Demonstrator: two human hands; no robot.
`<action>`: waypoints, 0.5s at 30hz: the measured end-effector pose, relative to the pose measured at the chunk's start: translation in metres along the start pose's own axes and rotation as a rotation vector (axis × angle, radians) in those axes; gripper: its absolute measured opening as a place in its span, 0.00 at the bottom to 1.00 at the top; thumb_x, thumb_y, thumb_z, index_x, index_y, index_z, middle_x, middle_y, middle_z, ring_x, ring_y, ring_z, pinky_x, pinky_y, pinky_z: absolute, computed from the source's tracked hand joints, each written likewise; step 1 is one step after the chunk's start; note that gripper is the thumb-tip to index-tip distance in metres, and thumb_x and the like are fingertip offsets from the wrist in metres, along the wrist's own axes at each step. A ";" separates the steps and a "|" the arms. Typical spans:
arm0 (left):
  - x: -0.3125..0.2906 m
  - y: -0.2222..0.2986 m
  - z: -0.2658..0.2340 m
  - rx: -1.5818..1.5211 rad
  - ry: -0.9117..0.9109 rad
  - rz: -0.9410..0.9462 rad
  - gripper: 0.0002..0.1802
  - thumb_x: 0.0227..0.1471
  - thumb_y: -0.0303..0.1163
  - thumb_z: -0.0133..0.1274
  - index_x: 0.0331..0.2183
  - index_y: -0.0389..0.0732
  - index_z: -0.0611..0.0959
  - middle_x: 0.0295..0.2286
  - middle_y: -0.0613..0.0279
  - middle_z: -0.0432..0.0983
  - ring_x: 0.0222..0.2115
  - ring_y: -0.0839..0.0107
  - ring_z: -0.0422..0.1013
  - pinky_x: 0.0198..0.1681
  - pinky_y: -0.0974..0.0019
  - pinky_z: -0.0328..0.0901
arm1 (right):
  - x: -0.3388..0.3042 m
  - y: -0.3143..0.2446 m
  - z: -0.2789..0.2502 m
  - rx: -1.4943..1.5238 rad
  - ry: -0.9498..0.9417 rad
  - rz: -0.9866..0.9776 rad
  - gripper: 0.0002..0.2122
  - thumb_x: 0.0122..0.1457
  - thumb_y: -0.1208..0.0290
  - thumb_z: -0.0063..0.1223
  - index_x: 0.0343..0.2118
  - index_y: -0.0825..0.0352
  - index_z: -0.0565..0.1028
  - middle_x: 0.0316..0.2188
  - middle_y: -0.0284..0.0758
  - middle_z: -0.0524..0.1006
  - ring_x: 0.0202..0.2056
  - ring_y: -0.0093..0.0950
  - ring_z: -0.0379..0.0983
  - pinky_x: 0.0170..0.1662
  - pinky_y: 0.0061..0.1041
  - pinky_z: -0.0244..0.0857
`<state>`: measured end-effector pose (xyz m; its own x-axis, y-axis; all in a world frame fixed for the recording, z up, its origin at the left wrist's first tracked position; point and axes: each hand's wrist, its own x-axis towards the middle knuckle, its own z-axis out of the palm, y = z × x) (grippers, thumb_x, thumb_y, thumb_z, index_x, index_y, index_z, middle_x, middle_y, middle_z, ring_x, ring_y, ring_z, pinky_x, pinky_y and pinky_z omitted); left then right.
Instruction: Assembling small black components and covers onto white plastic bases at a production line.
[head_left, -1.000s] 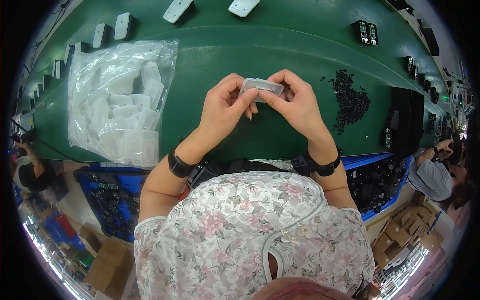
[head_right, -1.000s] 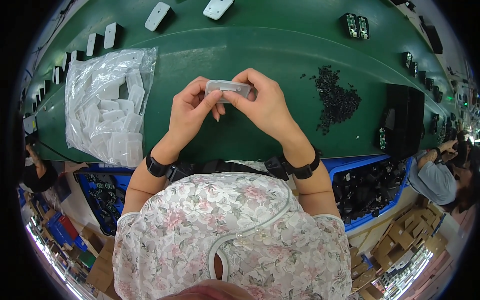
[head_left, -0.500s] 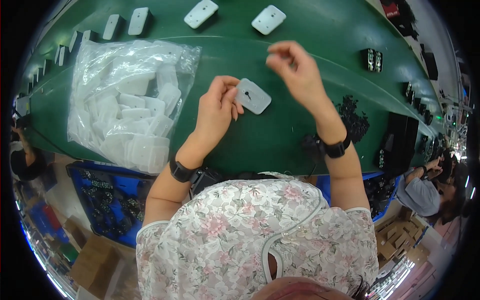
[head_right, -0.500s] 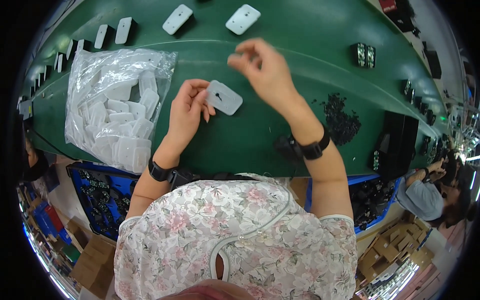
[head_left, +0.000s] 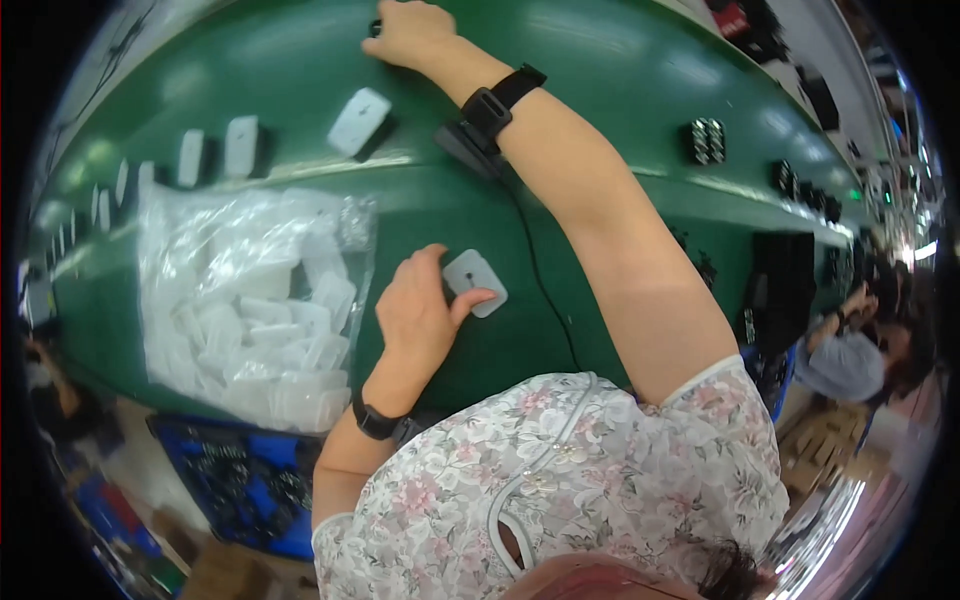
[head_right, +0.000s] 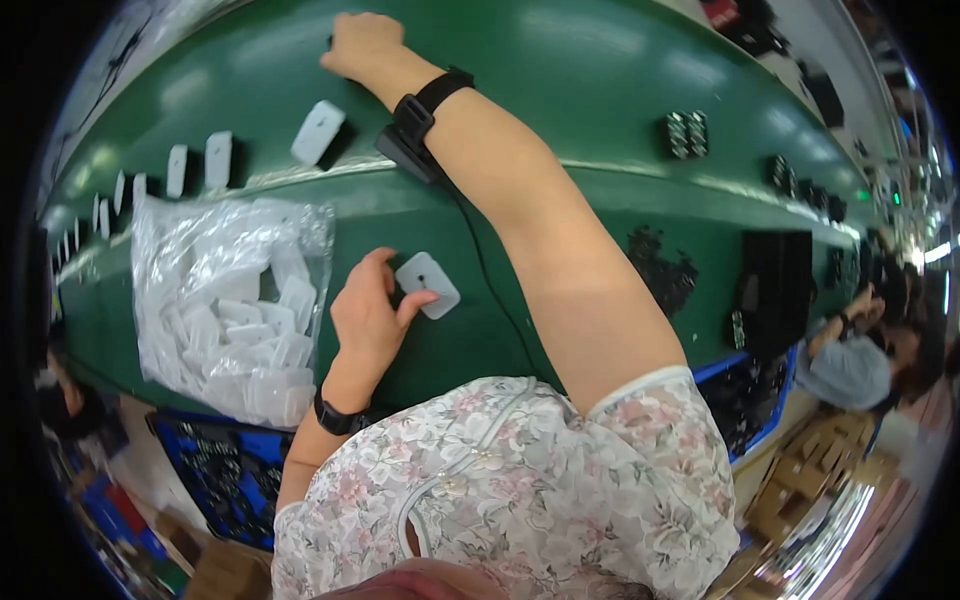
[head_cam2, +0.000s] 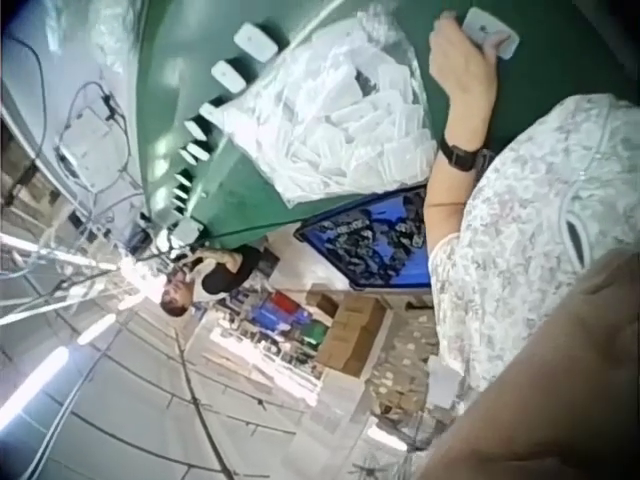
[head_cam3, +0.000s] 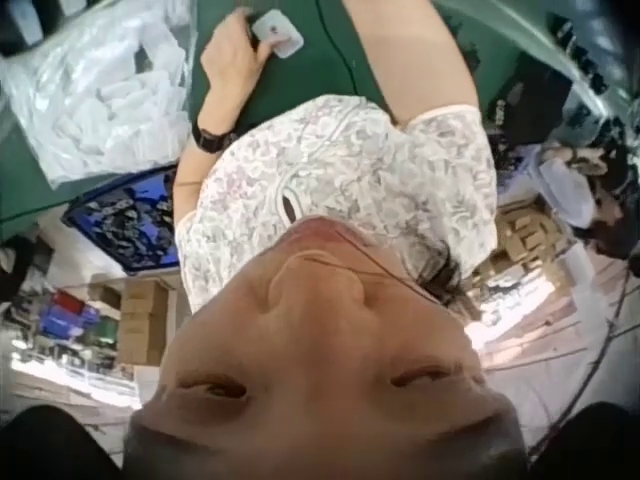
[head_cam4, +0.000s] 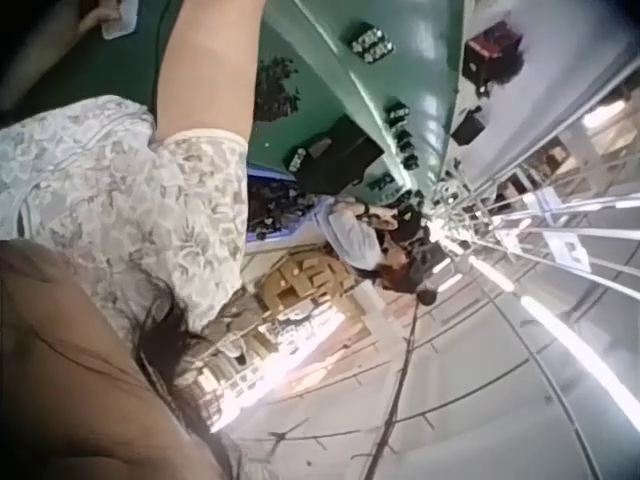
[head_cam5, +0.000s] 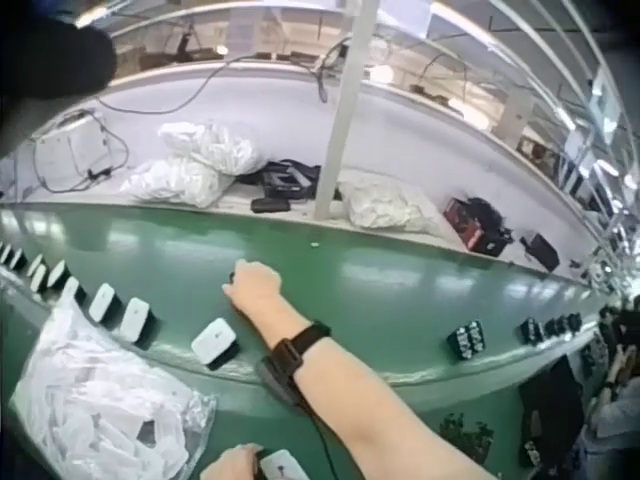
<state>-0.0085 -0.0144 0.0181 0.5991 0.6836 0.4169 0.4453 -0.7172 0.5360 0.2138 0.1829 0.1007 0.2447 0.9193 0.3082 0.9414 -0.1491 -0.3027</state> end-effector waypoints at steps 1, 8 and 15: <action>-0.002 0.001 -0.001 0.020 -0.042 -0.030 0.35 0.37 0.52 0.62 0.40 0.36 0.73 0.26 0.56 0.71 0.27 0.59 0.69 0.28 0.62 0.65 | -0.002 0.004 0.003 0.044 0.028 -0.003 0.23 0.46 0.56 0.59 0.42 0.66 0.71 0.35 0.47 0.76 0.39 0.42 0.74 0.43 0.39 0.68; -0.003 -0.013 0.006 0.073 -0.071 0.054 0.44 0.33 0.54 0.63 0.46 0.34 0.69 0.31 0.55 0.66 0.32 0.57 0.65 0.32 0.61 0.62 | -0.154 0.072 -0.055 0.466 0.278 -0.044 0.17 0.48 0.65 0.62 0.40 0.66 0.74 0.35 0.32 0.74 0.36 0.24 0.70 0.42 0.23 0.65; -0.007 -0.030 0.038 0.257 -0.150 0.056 0.44 0.36 0.48 0.65 0.50 0.37 0.65 0.36 0.55 0.65 0.36 0.56 0.63 0.36 0.58 0.58 | -0.286 0.096 -0.016 0.584 0.057 0.326 0.18 0.49 0.72 0.60 0.45 0.66 0.71 0.39 0.34 0.74 0.42 0.29 0.71 0.48 0.26 0.64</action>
<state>-0.0011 -0.0028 -0.0291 0.7110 0.6277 0.3170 0.5507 -0.7773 0.3041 0.2379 -0.0998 -0.0020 0.5223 0.8376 0.1605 0.5407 -0.1797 -0.8218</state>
